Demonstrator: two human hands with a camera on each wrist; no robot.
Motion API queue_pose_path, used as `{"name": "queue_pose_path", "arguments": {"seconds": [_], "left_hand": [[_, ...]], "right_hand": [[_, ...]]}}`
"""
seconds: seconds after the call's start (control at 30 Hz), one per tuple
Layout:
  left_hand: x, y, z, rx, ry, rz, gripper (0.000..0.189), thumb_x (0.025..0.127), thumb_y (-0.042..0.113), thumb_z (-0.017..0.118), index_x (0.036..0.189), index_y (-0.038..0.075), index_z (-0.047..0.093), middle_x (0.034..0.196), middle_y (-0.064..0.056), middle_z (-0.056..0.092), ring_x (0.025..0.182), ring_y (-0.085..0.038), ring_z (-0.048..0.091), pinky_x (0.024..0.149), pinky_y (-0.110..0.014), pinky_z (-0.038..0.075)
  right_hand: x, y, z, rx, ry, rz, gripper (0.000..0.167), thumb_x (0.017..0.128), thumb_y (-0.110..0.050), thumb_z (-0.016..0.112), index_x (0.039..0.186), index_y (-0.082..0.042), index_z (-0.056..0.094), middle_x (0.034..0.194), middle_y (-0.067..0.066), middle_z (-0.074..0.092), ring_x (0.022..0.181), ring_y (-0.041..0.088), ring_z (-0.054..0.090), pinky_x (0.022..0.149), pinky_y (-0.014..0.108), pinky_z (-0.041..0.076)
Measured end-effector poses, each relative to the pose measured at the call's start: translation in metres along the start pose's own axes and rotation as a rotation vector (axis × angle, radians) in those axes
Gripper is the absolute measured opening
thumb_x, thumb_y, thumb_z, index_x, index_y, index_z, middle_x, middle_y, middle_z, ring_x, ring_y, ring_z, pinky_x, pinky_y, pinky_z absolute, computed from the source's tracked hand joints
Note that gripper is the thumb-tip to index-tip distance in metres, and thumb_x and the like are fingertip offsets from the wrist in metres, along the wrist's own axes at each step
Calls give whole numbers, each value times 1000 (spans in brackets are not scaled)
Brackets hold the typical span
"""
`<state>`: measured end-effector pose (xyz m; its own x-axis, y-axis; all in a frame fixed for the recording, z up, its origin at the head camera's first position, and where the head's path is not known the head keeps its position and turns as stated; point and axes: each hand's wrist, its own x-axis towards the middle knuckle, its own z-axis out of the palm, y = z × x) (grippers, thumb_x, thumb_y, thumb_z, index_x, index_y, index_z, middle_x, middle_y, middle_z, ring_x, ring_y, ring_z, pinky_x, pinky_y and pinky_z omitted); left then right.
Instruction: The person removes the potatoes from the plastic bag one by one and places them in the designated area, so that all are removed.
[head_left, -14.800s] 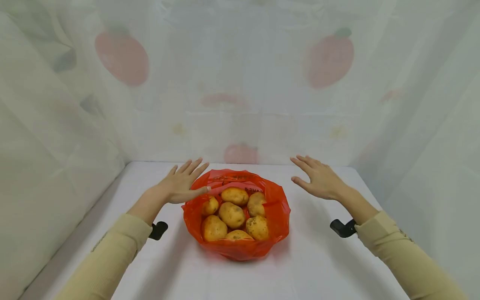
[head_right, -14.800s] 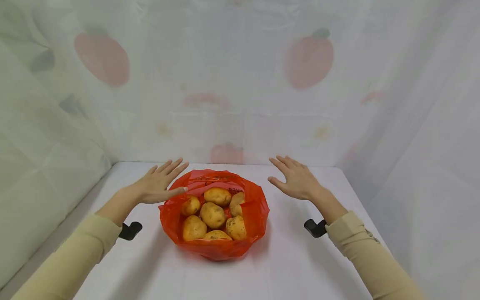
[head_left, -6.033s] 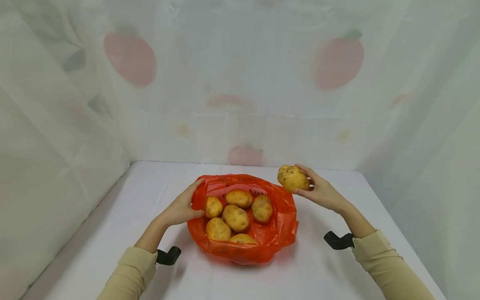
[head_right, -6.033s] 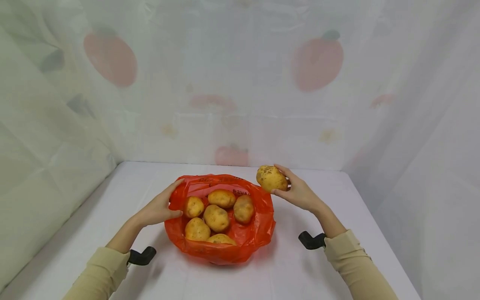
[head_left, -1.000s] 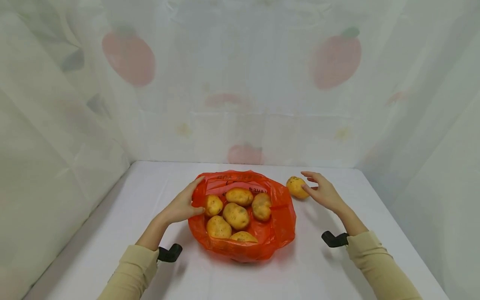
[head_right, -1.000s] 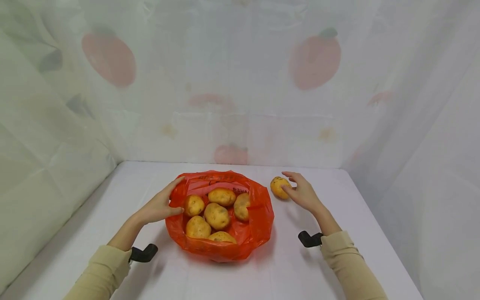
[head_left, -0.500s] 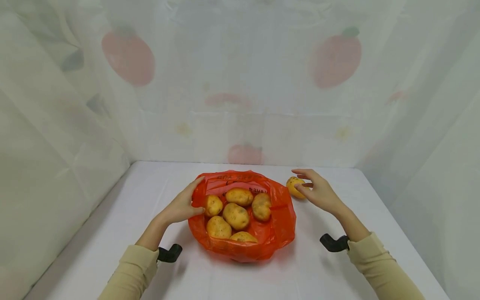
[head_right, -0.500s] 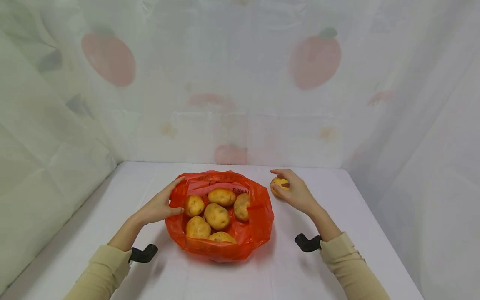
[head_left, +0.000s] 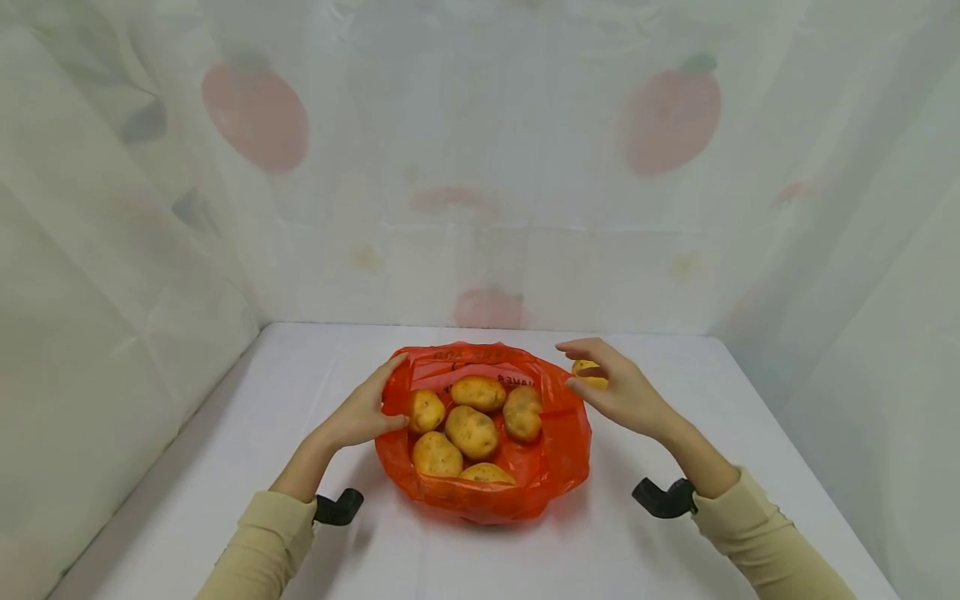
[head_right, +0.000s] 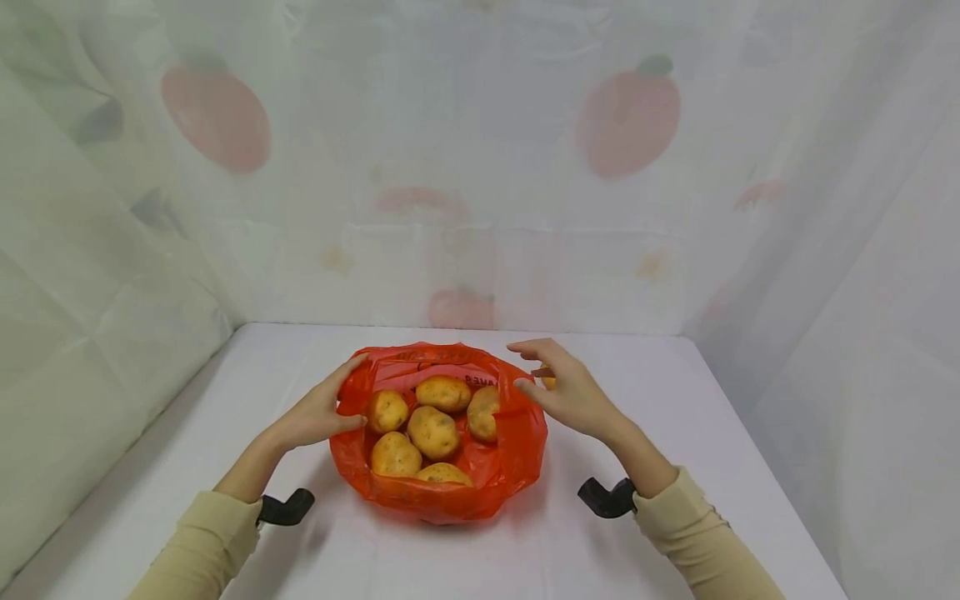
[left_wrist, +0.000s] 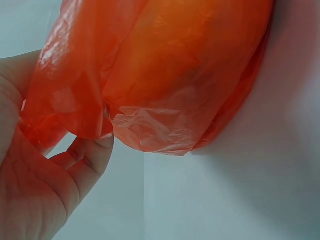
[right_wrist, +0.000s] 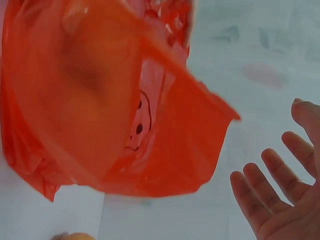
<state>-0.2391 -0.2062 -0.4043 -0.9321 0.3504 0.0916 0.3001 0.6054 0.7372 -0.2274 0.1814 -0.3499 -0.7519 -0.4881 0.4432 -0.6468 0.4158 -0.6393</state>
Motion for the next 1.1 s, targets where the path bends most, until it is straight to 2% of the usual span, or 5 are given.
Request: {"name": "queue_pose_path", "arguments": {"seconds": [0.23,0.37,0.47,0.8,1.1], "left_hand": [[0,-2,-1,-2,-2,13,89,77,6,71,147,15,17,145,-15,29,126,-38,37,90,-54,45],[-2,0,-3,-13,-17,-4,89,77,7,71,147,15,16,145,-15,28,125,-39,38,88,-52,47],[-3,2,-4,-17,-23,-27,90,77,8,71,148,17,15,145,-13,29,124,-38,39,87,-51,48],[-4,-3,-10,-25,-46,-56,93,77,16,74,148,24,14,148,-11,26,126,-36,38,89,-51,47],[-4,-6,-15,-22,-63,-57,94,77,19,74,148,25,13,146,-12,29,126,-36,38,91,-52,45]], "right_hand": [[0,-21,10,80,-72,-67,49,83,-2,65,128,-13,48,125,5,52,109,26,56,84,38,52],[0,-44,16,72,-122,-138,49,81,4,65,127,-3,49,123,9,53,108,25,55,81,41,53],[-1,-49,23,57,-161,-169,49,81,2,65,128,-2,48,125,10,53,109,22,54,81,39,53],[-8,-29,55,151,-348,-17,51,88,-20,62,134,-22,42,131,-4,46,118,17,50,86,32,51],[-11,-19,74,126,-393,47,50,88,-26,62,134,-22,44,129,-5,47,111,14,52,84,30,52]]}}
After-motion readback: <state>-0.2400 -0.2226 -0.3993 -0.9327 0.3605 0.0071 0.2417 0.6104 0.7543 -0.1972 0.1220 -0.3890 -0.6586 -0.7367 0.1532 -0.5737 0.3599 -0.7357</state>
